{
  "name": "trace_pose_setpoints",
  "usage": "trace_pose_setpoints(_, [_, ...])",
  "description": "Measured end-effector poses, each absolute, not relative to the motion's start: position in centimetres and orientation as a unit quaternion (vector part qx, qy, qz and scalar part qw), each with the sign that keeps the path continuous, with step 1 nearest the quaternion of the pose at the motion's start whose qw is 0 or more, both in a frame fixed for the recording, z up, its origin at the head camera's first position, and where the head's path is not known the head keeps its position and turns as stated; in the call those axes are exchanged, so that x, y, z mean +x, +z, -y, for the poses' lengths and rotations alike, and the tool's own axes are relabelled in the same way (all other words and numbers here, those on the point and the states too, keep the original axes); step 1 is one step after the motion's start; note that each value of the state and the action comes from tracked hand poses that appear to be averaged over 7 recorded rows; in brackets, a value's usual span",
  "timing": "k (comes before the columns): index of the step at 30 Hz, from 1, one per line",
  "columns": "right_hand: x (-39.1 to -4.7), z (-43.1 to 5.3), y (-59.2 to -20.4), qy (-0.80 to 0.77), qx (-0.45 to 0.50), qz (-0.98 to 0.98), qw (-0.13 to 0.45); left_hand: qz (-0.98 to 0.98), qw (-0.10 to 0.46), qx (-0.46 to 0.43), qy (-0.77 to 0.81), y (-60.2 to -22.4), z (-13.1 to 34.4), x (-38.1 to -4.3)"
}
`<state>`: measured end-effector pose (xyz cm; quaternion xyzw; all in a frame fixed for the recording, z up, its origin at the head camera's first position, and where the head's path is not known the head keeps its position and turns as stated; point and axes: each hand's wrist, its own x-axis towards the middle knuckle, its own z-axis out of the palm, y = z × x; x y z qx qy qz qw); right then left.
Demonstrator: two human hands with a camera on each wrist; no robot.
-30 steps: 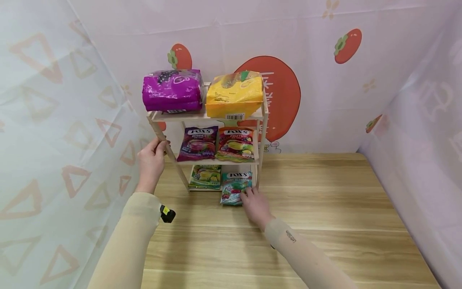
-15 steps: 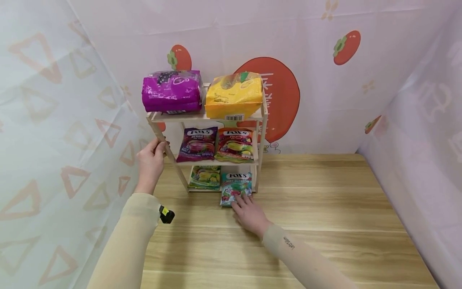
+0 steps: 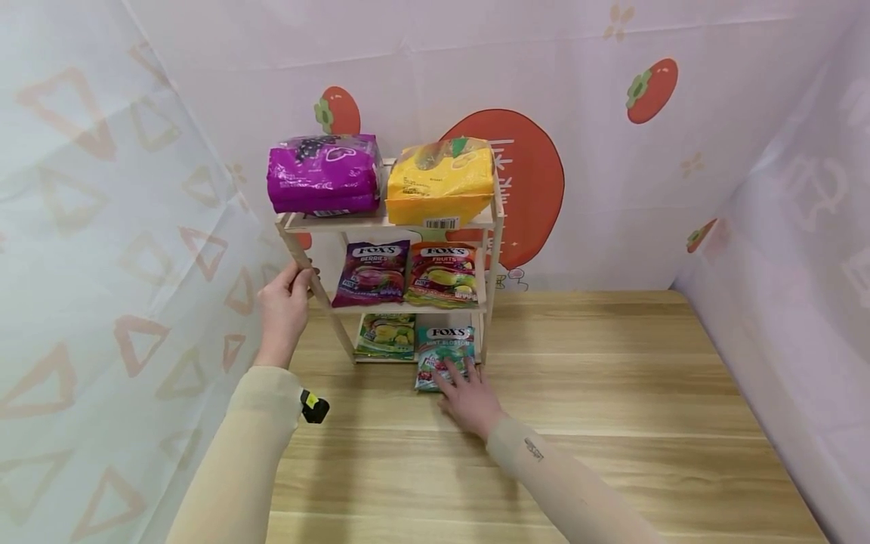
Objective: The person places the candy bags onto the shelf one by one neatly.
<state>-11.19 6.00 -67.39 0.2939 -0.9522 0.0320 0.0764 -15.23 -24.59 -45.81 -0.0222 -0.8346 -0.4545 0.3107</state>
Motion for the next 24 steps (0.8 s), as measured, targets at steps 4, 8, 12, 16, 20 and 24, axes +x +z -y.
trace_pose_setpoints(4, [-11.4,-5.8,-67.1,0.020,0.290,0.954,0.067,0.835,0.310,-0.022,-0.454,-45.8,24.6,-15.2])
trace_pose_setpoints(8, [-11.8,-5.4,-67.1,0.016,0.282,0.958,0.044,0.836,0.315,-0.024,-0.449,-45.9,24.6,-15.2])
trace_pose_setpoints(12, [-12.1,-5.4,-67.1,0.031,0.278,0.959,0.038,0.835,0.320,-0.029,-0.447,-45.9,24.5,-15.1])
trace_pose_setpoints(16, [-12.4,-5.4,-67.0,0.015,0.277,0.960,0.048,0.836,0.317,-0.023,-0.448,-45.8,24.5,-15.0])
trace_pose_setpoints(20, [-12.7,-5.3,-66.9,-0.014,0.268,0.961,0.064,0.839,0.312,-0.022,-0.444,-45.7,24.5,-15.0])
trace_pose_setpoints(24, [-13.1,-5.2,-66.9,0.000,0.256,0.964,0.067,0.842,0.310,-0.022,-0.442,-45.7,24.5,-14.9])
